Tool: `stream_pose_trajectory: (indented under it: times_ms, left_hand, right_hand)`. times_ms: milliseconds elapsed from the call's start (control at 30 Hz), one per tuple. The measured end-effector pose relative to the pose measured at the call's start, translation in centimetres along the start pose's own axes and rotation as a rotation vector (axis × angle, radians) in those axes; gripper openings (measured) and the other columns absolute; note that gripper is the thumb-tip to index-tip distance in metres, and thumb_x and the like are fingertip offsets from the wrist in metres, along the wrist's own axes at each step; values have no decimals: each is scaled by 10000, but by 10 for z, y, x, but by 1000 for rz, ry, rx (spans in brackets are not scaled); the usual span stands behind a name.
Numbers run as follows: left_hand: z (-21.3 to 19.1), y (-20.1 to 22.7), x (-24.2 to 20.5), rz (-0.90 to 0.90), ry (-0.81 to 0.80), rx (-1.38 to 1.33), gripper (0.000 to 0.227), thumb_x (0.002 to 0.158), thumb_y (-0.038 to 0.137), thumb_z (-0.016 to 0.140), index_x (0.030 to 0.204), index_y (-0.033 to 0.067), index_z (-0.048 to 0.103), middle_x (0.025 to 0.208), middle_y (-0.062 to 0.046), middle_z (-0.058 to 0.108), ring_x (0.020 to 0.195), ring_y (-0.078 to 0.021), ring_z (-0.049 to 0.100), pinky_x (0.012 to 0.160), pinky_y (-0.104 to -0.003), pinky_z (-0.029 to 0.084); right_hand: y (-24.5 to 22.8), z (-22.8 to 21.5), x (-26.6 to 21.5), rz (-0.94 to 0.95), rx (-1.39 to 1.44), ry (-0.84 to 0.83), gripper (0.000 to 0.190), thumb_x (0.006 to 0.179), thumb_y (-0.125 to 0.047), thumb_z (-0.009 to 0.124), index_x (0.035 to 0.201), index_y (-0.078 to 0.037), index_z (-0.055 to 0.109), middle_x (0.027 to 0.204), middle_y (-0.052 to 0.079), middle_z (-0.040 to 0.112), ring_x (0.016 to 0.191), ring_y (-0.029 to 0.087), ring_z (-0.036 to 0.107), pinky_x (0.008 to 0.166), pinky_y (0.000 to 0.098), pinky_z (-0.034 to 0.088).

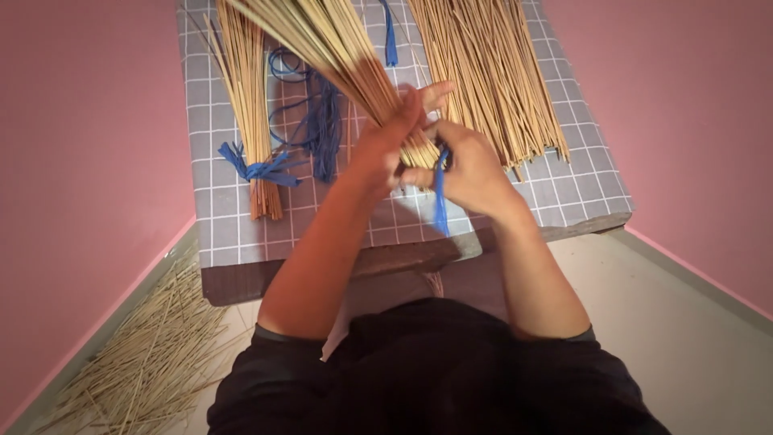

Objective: Bundling thin snack sticks together using blue plastic ties at a fast pace.

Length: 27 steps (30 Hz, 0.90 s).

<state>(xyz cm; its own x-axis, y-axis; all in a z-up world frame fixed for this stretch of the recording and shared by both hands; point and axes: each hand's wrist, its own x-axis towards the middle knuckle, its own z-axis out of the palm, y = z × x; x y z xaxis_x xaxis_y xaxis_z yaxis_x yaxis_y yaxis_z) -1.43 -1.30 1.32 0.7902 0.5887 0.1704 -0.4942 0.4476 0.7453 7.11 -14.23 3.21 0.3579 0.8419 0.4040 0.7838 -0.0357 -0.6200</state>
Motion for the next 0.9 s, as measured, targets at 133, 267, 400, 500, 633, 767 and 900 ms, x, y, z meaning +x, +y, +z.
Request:
stream_pose_trajectory:
  times_ms: [133, 267, 400, 500, 633, 767, 900]
  left_hand:
    - [-10, -11, 2, 110, -272, 202, 536, 1045, 464, 597, 1350, 29, 668, 730, 1, 445, 716, -82, 432, 763, -219, 413]
    - [-2, 1, 0, -33, -300, 338, 592, 980, 475, 550, 1323, -5, 598, 1510, -222, 553, 1456, -464, 456, 1222, -660, 245]
    - [3, 5, -9, 14, -334, 292, 539, 1011, 369, 587, 1329, -66, 606, 1447, -245, 581, 1255, -360, 614, 1154, -526, 414]
    - [17, 22, -13, -159, -216, 336, 664, 894, 511, 602, 1358, 36, 621, 1487, -215, 596, 1322, -375, 601, 1124, -535, 409]
    - [-2, -3, -9, 90, -329, 145, 140, 987, 231, 725, 969, 93, 712, 1186, -85, 689, 1088, -190, 634, 929, -303, 499]
    - [-11, -4, 6, 96, -46, 315, 871, 851, -39, 728, 1575, 89, 262, 1356, -139, 587, 1184, -266, 618, 1012, -412, 553]
    - [13, 58, -19, 698, 114, 1037, 1382, 801, -79, 803, 1698, 298, -178, 1843, -35, -175, 1793, -346, -130, 1529, -666, -88]
  right_hand:
    - [-14, -7, 6, -75, -54, -166, 583, 799, -367, 849, 1042, 110, 618, 925, 373, 649, 904, 598, 632, 808, 630, 479]
    - [19, 7, -4, -17, 64, -147, 418, 793, -247, 842, 1020, 15, 608, 816, 234, 636, 786, 435, 662, 722, 507, 504]
    - [27, 26, -13, -6, 60, -30, 343, 780, -162, 837, 1030, -66, 622, 781, 145, 641, 738, 339, 672, 684, 443, 508]
    - [37, 41, -9, 30, 205, 57, 315, 747, -131, 812, 1007, -116, 636, 743, 43, 661, 725, 201, 656, 699, 388, 526]
    - [20, 37, -10, 72, 110, 78, 155, 719, -69, 708, 788, -28, 575, 559, 143, 517, 545, 307, 590, 520, 436, 445]
    - [-5, 3, -8, 19, 103, 74, 343, 780, -45, 634, 1109, 44, 596, 648, 109, 664, 509, 250, 592, 509, 350, 460]
    - [-5, -20, -14, 148, -85, 41, 412, 789, -111, 698, 1138, 56, 558, 675, 144, 672, 519, 310, 614, 484, 423, 451]
